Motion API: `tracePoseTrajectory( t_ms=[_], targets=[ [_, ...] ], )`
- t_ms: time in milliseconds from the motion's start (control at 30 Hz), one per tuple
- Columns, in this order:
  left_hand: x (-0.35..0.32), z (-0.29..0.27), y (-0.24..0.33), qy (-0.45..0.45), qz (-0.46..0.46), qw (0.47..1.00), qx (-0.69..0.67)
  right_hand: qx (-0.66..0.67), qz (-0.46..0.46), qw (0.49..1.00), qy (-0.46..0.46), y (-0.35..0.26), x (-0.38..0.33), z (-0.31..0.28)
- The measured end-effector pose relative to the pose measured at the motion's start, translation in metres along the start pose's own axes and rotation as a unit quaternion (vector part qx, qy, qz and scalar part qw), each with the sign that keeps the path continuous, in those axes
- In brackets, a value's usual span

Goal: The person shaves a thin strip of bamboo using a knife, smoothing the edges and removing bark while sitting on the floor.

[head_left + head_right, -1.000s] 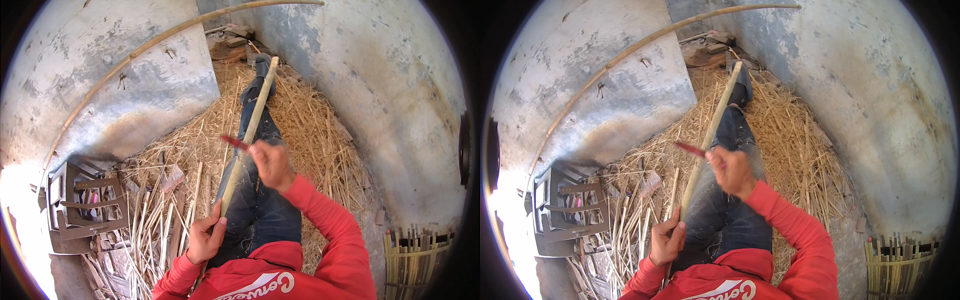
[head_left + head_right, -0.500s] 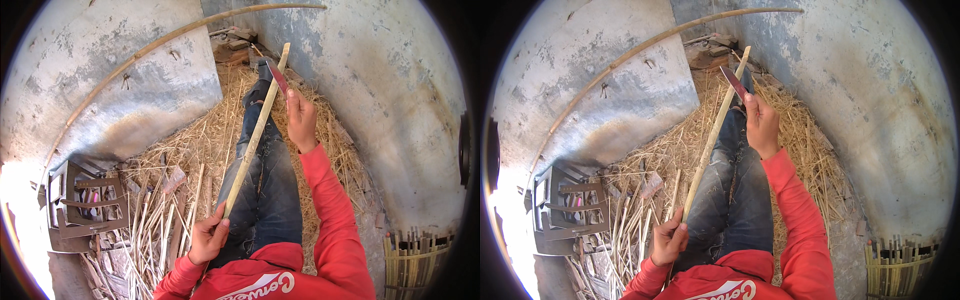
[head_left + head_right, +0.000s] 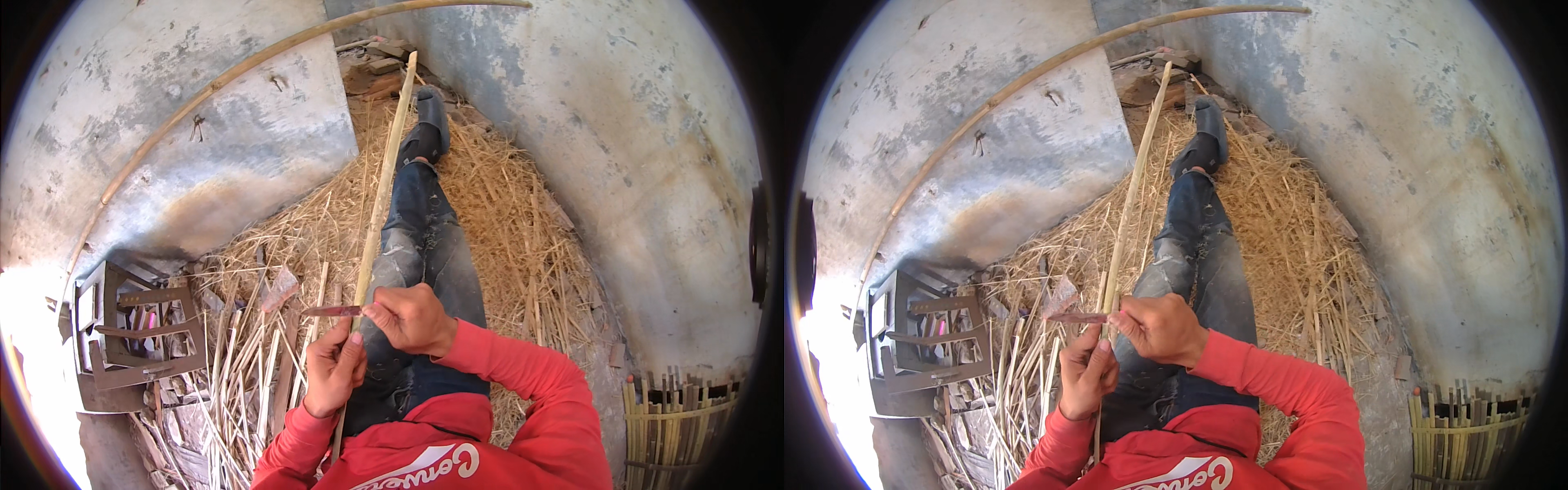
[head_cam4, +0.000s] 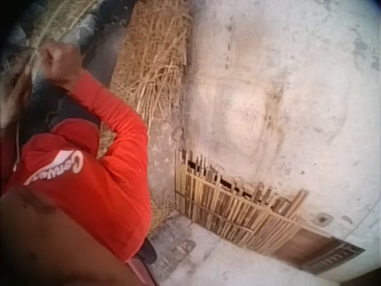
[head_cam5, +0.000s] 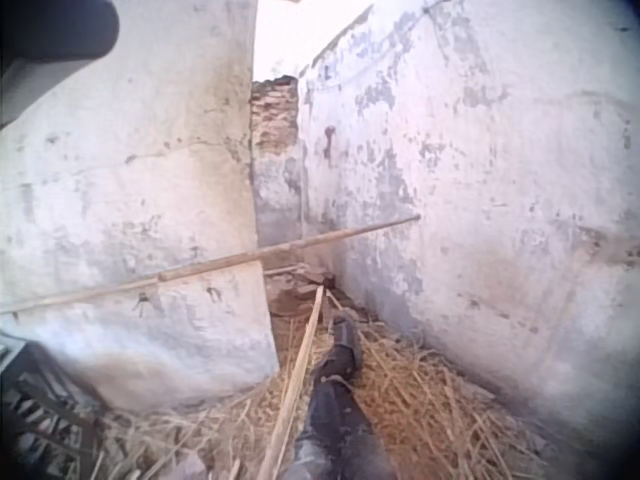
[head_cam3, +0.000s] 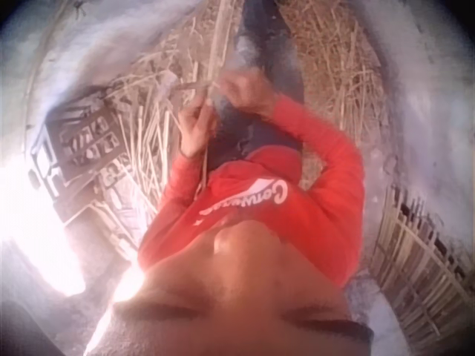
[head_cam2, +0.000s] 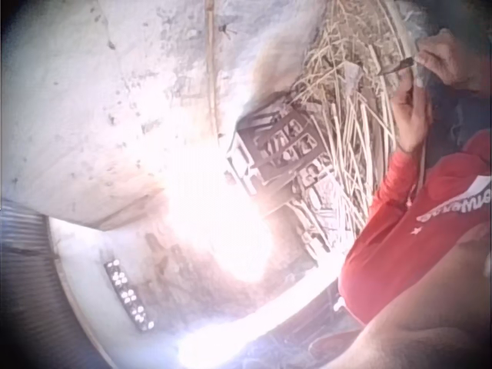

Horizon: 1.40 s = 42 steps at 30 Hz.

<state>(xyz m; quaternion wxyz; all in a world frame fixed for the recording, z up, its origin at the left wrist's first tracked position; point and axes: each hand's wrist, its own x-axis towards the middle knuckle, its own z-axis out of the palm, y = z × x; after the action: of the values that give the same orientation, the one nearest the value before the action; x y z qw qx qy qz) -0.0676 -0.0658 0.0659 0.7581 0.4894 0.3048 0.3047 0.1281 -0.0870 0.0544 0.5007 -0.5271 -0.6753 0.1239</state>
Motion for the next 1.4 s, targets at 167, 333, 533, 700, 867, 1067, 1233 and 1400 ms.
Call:
tracePoseTrajectory(
  t_ms=[167, 333, 533, 700, 867, 1067, 1233, 1400],
  targets=[
    [-0.001, 0.003, -0.001, 0.040, 0.018, 0.996, 0.074, 0.147, 0.105, 0.973, 0.147, 0.017, 0.035, -0.022],
    [-0.006, 0.012, 0.000, 0.009, 0.003, 0.999, 0.043, 0.132, 0.143, 0.979, 0.065, 0.014, 0.047, -0.048],
    [-0.023, -0.007, -0.009, -0.076, -0.098, 0.992, 0.032, 0.155, 0.122, 0.961, 0.194, 0.025, 0.064, -0.081],
    [-0.024, 0.002, -0.007, -0.084, -0.108, 0.991, -0.003, 0.015, 0.123, 0.964, 0.234, 0.052, 0.058, -0.083],
    [-0.016, 0.013, -0.002, -0.021, -0.113, 0.993, -0.037, -0.069, 0.050, 0.988, 0.130, 0.034, 0.026, -0.035],
    [-0.010, 0.006, -0.003, -0.007, -0.110, 0.991, -0.070, -0.011, 0.050, 0.996, 0.076, 0.004, -0.014, 0.004],
    [-0.013, 0.006, 0.006, -0.025, -0.106, 0.992, -0.062, -0.046, 0.082, 0.980, 0.177, 0.021, 0.015, -0.029],
    [-0.017, 0.007, 0.002, -0.061, -0.074, 0.992, -0.076, -0.084, 0.104, 0.967, 0.217, 0.032, 0.050, -0.057]
  ],
)
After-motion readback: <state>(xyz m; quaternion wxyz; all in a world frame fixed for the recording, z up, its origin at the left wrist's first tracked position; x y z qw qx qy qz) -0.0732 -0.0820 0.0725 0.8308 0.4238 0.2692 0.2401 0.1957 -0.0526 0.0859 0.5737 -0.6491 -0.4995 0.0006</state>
